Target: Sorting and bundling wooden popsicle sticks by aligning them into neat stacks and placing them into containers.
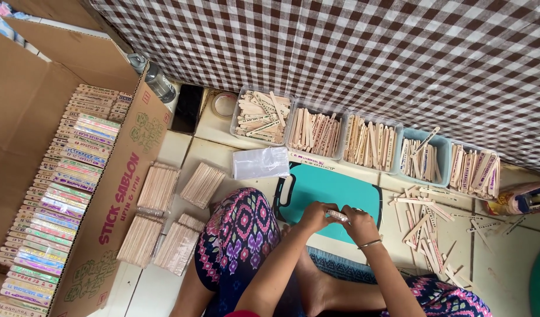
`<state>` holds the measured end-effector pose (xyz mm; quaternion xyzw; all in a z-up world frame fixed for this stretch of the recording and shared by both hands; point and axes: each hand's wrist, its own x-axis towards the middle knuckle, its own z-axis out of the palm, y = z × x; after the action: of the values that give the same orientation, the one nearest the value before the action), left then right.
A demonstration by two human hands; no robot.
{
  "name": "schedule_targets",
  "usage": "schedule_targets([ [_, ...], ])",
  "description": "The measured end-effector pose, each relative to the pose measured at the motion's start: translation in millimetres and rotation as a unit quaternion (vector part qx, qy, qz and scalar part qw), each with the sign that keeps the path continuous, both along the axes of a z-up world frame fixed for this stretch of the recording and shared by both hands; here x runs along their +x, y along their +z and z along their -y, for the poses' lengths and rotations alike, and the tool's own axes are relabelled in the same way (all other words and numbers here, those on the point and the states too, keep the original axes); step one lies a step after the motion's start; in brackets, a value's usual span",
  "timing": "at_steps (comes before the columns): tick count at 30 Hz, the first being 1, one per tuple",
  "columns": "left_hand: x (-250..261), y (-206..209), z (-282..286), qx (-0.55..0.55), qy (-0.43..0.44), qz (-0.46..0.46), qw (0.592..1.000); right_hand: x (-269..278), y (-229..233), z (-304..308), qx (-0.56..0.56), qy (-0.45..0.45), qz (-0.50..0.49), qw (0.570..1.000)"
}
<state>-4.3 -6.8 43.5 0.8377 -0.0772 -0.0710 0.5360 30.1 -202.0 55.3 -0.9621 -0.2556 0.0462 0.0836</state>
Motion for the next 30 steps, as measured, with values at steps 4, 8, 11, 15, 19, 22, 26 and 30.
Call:
schedule_targets([
  [4, 2.9, 3.4, -2.5, 0.055, 0.023, -0.002, 0.998, 3.7, 0.2, -3.5, 0.004, -0.024, -0.045, 0.999],
  [8, 4.1, -13.9, -1.2, 0.092, 0.021, -0.008, 0.995, 7.1, 11.9, -12.1, -0.032, -0.038, -0.070, 0.996],
  [11, 9.4, -4.9, -4.8, 0.110, 0.020, -0.001, 0.994, 12.6, 22.6, -19.9, -0.069, -0.062, -0.082, 0.992],
  [15, 7.6, -4.7, -2.9, 0.136, 0.035, 0.020, 0.990, 7.0, 8.1, -11.8, -0.088, -0.126, -0.095, 0.983],
  [19, 14.0, -42.1, -4.2, 0.056, 0.176, -0.035, 0.982, -3.4, -0.2, 7.9, 0.170, -0.301, -0.144, 0.927],
  [22, 18.9, -54.7, 1.3, -0.233, 0.238, -0.200, 0.922, -32.2, 10.0, -12.8, 0.543, -0.427, -0.204, 0.693],
  [26, 19.5, -18.2, -7.8, -0.395, 0.246, -0.211, 0.860, -43.9, 29.7, -30.8, 0.562, -0.423, -0.195, 0.684],
  [30, 20.7, 35.9, -34.7, -0.268, 0.165, -0.039, 0.948, -40.3, 52.0, -26.6, 0.431, -0.370, -0.100, 0.817],
])
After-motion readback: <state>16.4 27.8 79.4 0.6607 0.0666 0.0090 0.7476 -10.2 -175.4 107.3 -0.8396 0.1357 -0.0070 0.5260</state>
